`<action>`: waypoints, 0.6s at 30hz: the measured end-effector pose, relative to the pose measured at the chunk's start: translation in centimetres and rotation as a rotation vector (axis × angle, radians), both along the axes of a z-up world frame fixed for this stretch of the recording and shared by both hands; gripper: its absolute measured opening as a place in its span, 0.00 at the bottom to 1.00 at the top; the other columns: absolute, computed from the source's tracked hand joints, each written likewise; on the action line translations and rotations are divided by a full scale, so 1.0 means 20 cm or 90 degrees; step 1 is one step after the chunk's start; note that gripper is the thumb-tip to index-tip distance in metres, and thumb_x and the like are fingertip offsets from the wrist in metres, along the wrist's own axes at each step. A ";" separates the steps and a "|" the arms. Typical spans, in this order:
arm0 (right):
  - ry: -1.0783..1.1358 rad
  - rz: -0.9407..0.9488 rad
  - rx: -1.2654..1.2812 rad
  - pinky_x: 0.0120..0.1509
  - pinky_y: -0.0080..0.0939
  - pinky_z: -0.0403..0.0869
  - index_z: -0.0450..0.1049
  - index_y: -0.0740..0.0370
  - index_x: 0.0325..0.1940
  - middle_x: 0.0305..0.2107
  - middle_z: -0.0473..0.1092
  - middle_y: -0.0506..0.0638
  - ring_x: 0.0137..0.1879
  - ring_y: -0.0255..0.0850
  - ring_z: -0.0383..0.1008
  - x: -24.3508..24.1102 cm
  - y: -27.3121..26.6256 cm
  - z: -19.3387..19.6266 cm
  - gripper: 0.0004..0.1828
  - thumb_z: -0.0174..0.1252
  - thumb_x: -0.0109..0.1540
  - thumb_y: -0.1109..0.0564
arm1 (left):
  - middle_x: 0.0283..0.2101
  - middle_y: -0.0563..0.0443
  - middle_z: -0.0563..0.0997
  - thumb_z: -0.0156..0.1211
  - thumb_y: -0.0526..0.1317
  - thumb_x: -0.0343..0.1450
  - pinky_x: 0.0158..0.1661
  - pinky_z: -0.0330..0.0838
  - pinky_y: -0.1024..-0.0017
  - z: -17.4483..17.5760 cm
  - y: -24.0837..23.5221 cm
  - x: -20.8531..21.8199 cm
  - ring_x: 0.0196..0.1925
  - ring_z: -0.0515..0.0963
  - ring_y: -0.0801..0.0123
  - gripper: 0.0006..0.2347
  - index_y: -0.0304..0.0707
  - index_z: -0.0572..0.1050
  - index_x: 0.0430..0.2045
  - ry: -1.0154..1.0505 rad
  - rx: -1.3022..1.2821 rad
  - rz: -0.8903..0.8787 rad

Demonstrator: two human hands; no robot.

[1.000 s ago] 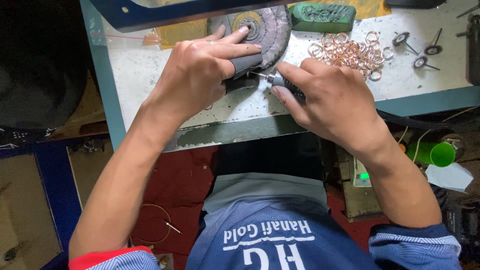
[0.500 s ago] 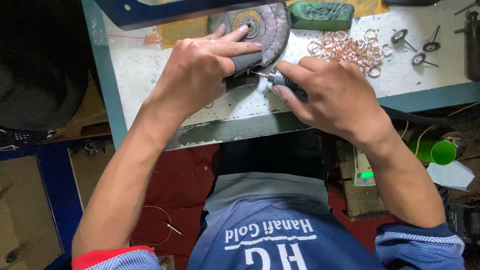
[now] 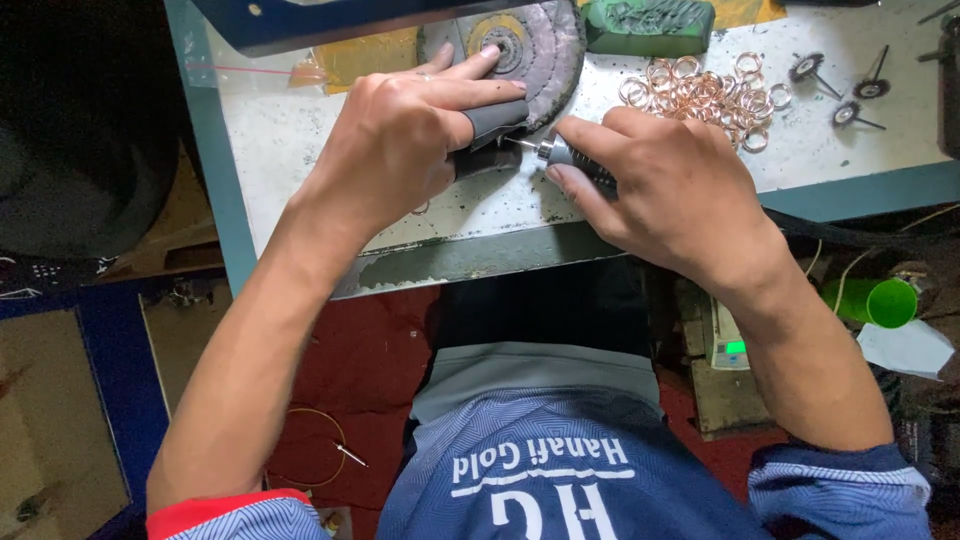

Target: The person uses a rotary tool with a wire brush to polish small copper-colored rings one by one. They hold each ring with a finger guard and rotate it against the spinning brush, then place the finished ring into a growing pile on the workbench.

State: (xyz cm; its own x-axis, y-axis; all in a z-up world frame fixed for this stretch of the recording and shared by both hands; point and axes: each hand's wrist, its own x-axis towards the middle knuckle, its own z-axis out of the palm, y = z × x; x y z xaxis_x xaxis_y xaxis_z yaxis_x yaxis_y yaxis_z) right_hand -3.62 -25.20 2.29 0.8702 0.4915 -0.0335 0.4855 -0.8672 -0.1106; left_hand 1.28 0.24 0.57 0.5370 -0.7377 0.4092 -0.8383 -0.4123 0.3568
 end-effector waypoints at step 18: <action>-0.016 0.010 -0.005 0.24 0.53 0.76 0.76 0.51 0.63 0.30 0.74 0.48 0.25 0.51 0.77 0.00 0.00 0.00 0.22 0.53 0.72 0.38 | 0.52 0.39 0.85 0.56 0.10 0.54 0.60 0.77 0.51 0.00 0.01 0.00 0.61 0.78 0.41 0.16 0.30 0.69 0.05 0.004 0.005 0.002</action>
